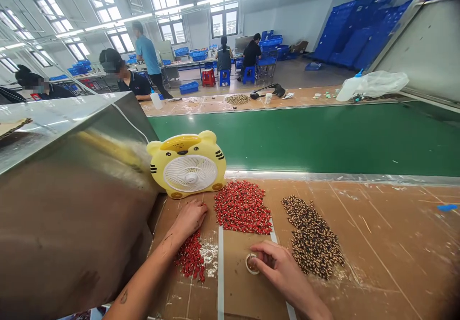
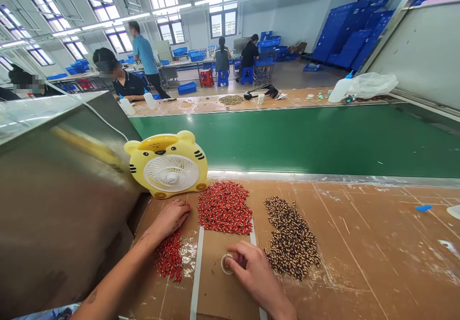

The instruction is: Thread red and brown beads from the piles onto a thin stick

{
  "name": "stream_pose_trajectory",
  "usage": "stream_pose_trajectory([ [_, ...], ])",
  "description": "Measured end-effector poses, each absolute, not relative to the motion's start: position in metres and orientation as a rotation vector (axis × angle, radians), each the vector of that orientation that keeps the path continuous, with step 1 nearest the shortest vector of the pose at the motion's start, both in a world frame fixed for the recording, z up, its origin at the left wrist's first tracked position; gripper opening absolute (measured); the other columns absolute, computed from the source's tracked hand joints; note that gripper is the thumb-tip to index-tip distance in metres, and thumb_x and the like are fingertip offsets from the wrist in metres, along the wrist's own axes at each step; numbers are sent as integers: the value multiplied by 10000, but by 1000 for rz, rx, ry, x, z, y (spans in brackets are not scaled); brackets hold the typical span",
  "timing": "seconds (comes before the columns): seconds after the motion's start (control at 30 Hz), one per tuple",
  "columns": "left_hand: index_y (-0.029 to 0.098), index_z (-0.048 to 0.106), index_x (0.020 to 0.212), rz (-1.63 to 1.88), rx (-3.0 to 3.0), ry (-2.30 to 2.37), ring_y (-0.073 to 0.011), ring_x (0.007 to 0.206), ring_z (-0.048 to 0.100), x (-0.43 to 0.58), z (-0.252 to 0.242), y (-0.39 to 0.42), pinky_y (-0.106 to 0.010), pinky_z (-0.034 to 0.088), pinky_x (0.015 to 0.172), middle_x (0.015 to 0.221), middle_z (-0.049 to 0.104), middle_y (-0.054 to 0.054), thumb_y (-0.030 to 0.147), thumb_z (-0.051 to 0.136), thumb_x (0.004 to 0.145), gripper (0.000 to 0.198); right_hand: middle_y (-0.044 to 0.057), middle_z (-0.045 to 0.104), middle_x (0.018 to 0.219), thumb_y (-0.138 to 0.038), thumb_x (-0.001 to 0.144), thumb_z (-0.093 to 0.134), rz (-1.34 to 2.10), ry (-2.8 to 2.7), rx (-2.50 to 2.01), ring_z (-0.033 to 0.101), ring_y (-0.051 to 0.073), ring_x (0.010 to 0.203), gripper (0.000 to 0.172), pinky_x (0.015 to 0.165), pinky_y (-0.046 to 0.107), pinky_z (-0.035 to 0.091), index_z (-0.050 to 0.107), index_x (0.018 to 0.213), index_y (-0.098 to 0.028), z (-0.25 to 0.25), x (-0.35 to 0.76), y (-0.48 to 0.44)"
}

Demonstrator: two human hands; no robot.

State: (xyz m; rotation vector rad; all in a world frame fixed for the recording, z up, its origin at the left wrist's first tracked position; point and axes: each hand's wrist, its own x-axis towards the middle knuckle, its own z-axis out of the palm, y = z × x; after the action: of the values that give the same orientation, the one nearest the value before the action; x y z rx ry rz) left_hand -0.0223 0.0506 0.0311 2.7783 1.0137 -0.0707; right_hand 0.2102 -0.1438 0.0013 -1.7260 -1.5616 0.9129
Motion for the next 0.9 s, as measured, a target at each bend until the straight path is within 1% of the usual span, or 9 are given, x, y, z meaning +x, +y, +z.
stream_pose_trajectory([
  [0.07, 159, 714, 852, -100, 2790, 1013, -262, 898, 637, -17, 29, 52, -353, 468, 814, 886, 710, -125, 141, 474, 915, 248, 13, 663, 759, -282, 896, 609, 919, -1581, -1728, 608, 192, 710, 144, 673, 303, 434, 718, 825, -218, 2, 210, -143],
  [0.13, 147, 709, 845, -113, 2798, 1024, -275, 900, 636, -13, 26, 53, -367, 467, 809, 878, 707, -138, 131, 467, 906, 250, 12, 660, 759, -262, 902, 596, 926, -1576, -1722, 599, 181, 704, 170, 662, 289, 422, 713, 788, -213, 3, 211, -144],
  [0.27, 145, 702, 855, -71, 2785, 1074, -277, 902, 633, -10, 20, 49, -377, 465, 822, 868, 703, -138, 92, 471, 872, 238, 8, 643, 734, -286, 898, 612, 907, -1521, -1738, 580, 173, 686, 152, 650, 277, 416, 704, 815, -198, 7, 214, -144],
  [0.4, 149, 712, 908, 71, 2746, 1128, -273, 920, 627, -12, 20, 39, -379, 468, 840, 903, 698, -131, 113, 469, 879, 248, 9, 629, 738, -278, 877, 641, 917, -1506, -1720, 569, 168, 673, 115, 639, 268, 422, 713, 875, -189, 9, 215, -139],
  [0.47, 164, 727, 923, 312, 2607, 1133, -238, 871, 634, -14, 23, 31, -338, 480, 797, 892, 696, -101, 122, 492, 868, 245, 12, 625, 753, -248, 865, 651, 927, -1529, -1701, 569, 166, 682, 96, 643, 265, 424, 726, 881, -192, 7, 214, -135],
  [0.53, 183, 748, 892, 593, 2346, 1101, -197, 784, 636, -15, 26, 19, -287, 483, 709, 845, 692, -67, 124, 516, 850, 244, 13, 618, 767, -218, 866, 643, 936, -1551, -1674, 569, 163, 695, 96, 644, 260, 422, 737, 864, -199, 5, 212, -131],
  [0.6, 190, 764, 841, 745, 2079, 1038, -179, 745, 636, -15, 29, 7, -261, 478, 656, 797, 685, -51, 134, 538, 840, 233, 11, 603, 765, -191, 870, 627, 920, -1585, -1651, 565, 159, 706, 115, 642, 254, 415, 728, 816, -200, 4, 210, -130],
  [0.8, 181, 791, 816, 774, 1511, 874, -159, 671, 641, -15, 24, -25, -258, 512, 619, 765, 655, -43, 190, 635, 802, 157, 1, 556, 742, -104, 837, 577, 728, -1829, -1616, 534, 166, 733, 135, 641, 257, 387, 577, 732, -188, 11, 218, -144],
  [0.9, 183, 800, 801, 740, 1364, 845, -156, 642, 637, -13, 17, -36, -269, 521, 610, 758, 652, -45, 231, 668, 785, 141, 14, 547, 749, -105, 843, 553, 588, -1988, -1629, 516, 176, 737, 168, 645, 272, 375, 545, 699, -191, 12, 221, -151],
])
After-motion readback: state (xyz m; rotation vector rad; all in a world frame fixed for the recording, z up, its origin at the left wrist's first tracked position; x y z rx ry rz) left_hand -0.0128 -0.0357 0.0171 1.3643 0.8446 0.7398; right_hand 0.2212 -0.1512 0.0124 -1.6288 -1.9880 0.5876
